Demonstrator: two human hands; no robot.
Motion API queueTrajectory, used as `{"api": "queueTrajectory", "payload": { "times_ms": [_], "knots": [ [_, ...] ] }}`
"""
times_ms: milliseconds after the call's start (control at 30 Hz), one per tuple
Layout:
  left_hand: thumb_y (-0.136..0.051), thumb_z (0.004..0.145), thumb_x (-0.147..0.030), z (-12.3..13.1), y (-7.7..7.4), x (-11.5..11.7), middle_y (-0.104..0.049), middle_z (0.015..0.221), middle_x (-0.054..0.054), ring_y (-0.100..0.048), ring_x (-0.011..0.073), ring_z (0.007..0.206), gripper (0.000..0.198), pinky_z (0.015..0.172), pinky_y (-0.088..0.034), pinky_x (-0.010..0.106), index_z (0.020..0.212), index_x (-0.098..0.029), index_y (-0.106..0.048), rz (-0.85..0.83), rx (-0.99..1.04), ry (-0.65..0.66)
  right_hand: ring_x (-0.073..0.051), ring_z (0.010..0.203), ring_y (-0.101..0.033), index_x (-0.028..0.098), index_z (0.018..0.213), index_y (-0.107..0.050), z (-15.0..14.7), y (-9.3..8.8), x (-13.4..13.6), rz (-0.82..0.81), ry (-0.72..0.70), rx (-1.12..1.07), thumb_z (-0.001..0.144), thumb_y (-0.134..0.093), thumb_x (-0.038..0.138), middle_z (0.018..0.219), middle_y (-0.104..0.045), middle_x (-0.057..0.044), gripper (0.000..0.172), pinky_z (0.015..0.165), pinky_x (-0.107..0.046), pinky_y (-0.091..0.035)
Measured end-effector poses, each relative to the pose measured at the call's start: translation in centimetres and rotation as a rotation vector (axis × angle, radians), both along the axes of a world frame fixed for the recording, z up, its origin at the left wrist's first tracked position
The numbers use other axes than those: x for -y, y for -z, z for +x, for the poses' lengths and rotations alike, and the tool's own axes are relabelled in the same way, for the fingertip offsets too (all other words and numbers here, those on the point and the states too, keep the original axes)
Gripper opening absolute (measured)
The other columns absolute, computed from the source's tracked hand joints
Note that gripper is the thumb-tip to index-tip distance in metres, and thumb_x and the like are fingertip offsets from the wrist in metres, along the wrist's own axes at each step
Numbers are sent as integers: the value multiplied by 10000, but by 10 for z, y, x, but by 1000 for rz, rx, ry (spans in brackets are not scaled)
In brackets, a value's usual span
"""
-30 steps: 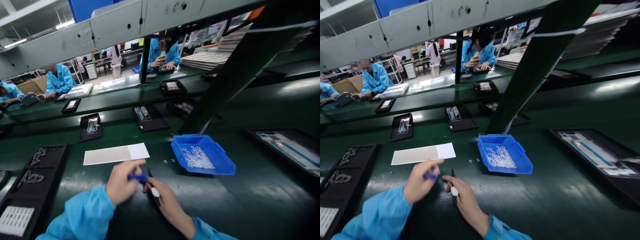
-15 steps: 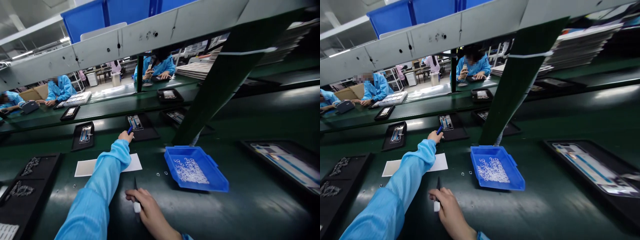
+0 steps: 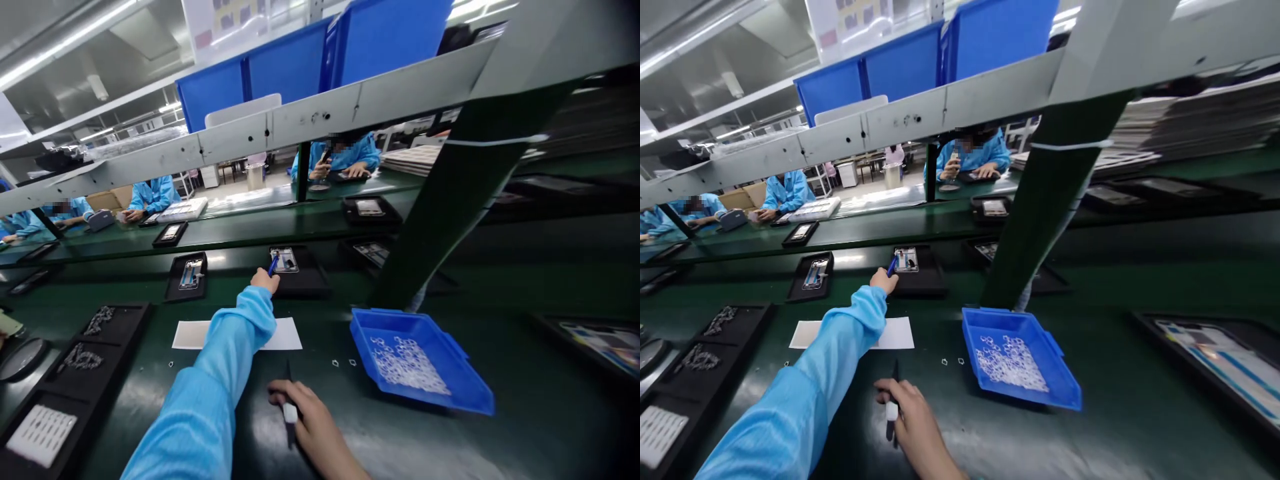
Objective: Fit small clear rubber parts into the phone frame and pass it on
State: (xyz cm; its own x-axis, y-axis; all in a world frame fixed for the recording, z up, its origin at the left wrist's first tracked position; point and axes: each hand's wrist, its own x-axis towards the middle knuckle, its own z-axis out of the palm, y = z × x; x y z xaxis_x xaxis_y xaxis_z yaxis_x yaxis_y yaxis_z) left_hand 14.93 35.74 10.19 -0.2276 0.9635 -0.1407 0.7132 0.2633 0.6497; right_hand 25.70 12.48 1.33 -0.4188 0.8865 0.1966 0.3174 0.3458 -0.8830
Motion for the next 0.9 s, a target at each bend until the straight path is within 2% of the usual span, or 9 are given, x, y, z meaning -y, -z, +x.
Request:
{"api": "queueTrajectory", "payload": {
  "times_ms": [100,167,333,400,500,633,733,800,900],
  "knots": [
    [-607,929,-279,-22,-17,20,-618,1076,82,-623,192,932,277,813,-547,369,1157,-127,-569,51,113,8,-261,933,-630,211,1080,-662,1,0,-1,-14,34,-54,800,-406,196,933,-701,-72,380,829,-371,-470],
    [-575,930,-228,-41,-29,48,-609,951,45,-611,143,770,267,675,-535,282,1173,-132,-521,67,190,15,-260,954,-655,213,1083,-658,3,1,-1,-40,80,-111,808,-422,241,955,-712,-72,364,852,-368,-489],
    [-544,843,-170,-97,-43,172,-506,797,-42,-479,58,536,254,505,-413,171,1074,-186,-440,83,321,53,-236,812,-683,202,1020,-630,10,-3,-1,-56,342,-285,790,-514,348,902,-717,-67,297,739,-307,-545],
    [-554,784,-179,-119,-33,232,-522,867,-20,-446,48,527,254,509,-414,178,1015,-185,-446,66,346,55,-226,755,-668,197,982,-621,11,-8,1,-9,488,-337,817,-556,403,871,-702,-74,273,662,-288,-541],
    [-572,750,-266,-144,5,317,-524,866,-2,-453,77,574,296,511,-410,189,1019,-190,-474,36,391,47,-225,784,-661,199,986,-602,8,-13,4,75,639,-392,888,-566,454,952,-692,-103,275,701,-323,-537],
    [-578,761,-248,-153,53,394,-554,841,-6,-462,83,550,277,552,-433,208,1029,-203,-521,-39,346,-44,-247,944,-653,203,1071,-586,4,-9,7,82,621,-329,921,-557,453,1081,-676,-119,293,822,-377,-525],
    [-585,804,-276,-159,56,404,-638,959,50,-610,165,756,196,698,-508,259,988,-212,-602,22,283,-14,-254,1023,-640,213,1179,-595,3,-4,9,36,467,-122,922,-530,459,1156,-662,-102,361,812,-349,-530],
    [-570,851,-306,-172,46,387,-662,1018,66,-631,215,952,142,844,-511,300,932,-222,-653,143,180,26,-270,1076,-626,231,1226,-594,2,-4,10,21,373,4,920,-513,455,1211,-649,-85,388,814,-357,-536],
    [-499,920,-334,-203,31,343,-680,949,53,-650,206,930,210,862,-512,303,927,-222,-676,270,-52,-2,-286,1111,-615,245,1239,-591,0,-8,10,22,327,79,914,-497,438,1268,-628,-68,389,803,-381,-550]
  ]
}}
